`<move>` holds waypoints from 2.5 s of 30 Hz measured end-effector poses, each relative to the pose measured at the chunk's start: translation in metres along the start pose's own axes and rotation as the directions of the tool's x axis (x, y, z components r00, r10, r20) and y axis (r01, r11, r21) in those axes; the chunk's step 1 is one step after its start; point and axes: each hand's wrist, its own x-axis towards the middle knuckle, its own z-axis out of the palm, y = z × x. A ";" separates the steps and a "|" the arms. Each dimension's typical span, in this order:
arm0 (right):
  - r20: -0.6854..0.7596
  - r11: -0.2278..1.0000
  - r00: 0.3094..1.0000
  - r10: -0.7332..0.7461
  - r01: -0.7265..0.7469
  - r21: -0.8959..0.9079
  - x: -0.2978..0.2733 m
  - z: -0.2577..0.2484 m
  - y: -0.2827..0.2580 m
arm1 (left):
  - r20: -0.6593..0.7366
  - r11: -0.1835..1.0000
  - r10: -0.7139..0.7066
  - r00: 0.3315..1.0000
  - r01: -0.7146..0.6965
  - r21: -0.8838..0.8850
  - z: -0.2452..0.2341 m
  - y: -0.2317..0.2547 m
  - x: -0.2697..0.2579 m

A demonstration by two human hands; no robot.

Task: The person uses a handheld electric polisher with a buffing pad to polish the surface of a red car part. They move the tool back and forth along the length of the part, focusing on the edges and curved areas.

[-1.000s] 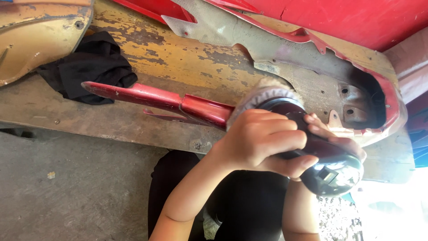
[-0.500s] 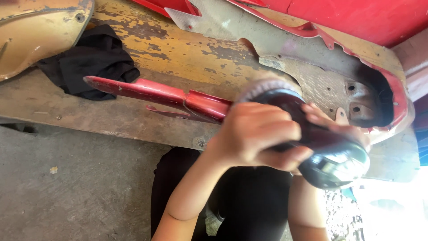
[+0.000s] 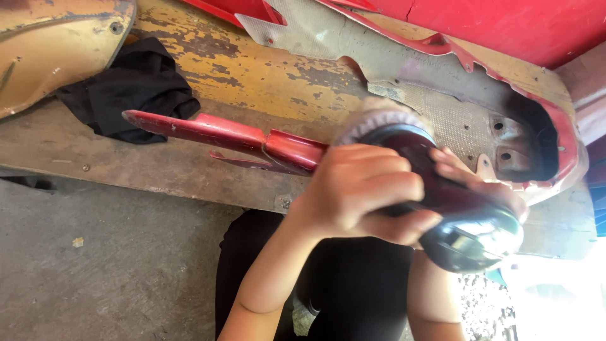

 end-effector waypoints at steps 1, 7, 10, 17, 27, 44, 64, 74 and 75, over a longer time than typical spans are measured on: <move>-0.003 1.000 1.000 -0.001 0.001 0.002 0.018 0.018 -0.024 | 0.003 1.000 0.002 1.000 -0.002 0.002 -0.007 -0.001 -0.001; 0.061 0.988 0.997 0.042 -0.050 0.147 0.023 0.019 -0.055 | 0.045 0.995 -0.088 0.995 0.089 -0.036 -0.020 0.005 -0.003; -0.021 0.994 0.998 0.059 -0.057 0.094 0.006 0.009 -0.046 | 0.087 0.995 -0.065 0.994 0.072 -0.074 -0.016 0.010 -0.001; 0.119 0.988 0.989 -0.089 0.072 0.137 0.045 0.034 -0.038 | -0.030 0.997 -0.072 0.997 0.070 -0.045 -0.023 -0.004 -0.005; 0.163 0.967 0.981 0.109 -0.142 0.209 0.048 0.055 -0.076 | -0.049 0.987 -0.153 0.987 0.156 0.049 -0.048 0.007 -0.009; 0.406 0.978 0.904 -0.133 0.187 -0.097 0.070 0.060 -0.042 | 0.012 0.941 -0.330 0.944 0.330 -0.080 -0.067 0.005 0.014; 0.393 0.972 0.919 -0.004 -0.089 0.219 0.056 0.050 -0.034 | 0.116 0.948 -0.320 0.940 0.316 0.047 -0.067 0.023 0.007; 0.405 0.906 0.912 -0.068 -0.114 0.408 0.074 0.078 -0.021 | -0.069 0.949 -0.271 0.960 0.278 0.146 -0.084 0.014 -0.008; 0.500 0.914 0.865 -0.053 -0.160 0.374 0.073 0.078 -0.019 | -0.072 0.945 -0.282 0.957 0.290 0.151 -0.089 0.017 -0.009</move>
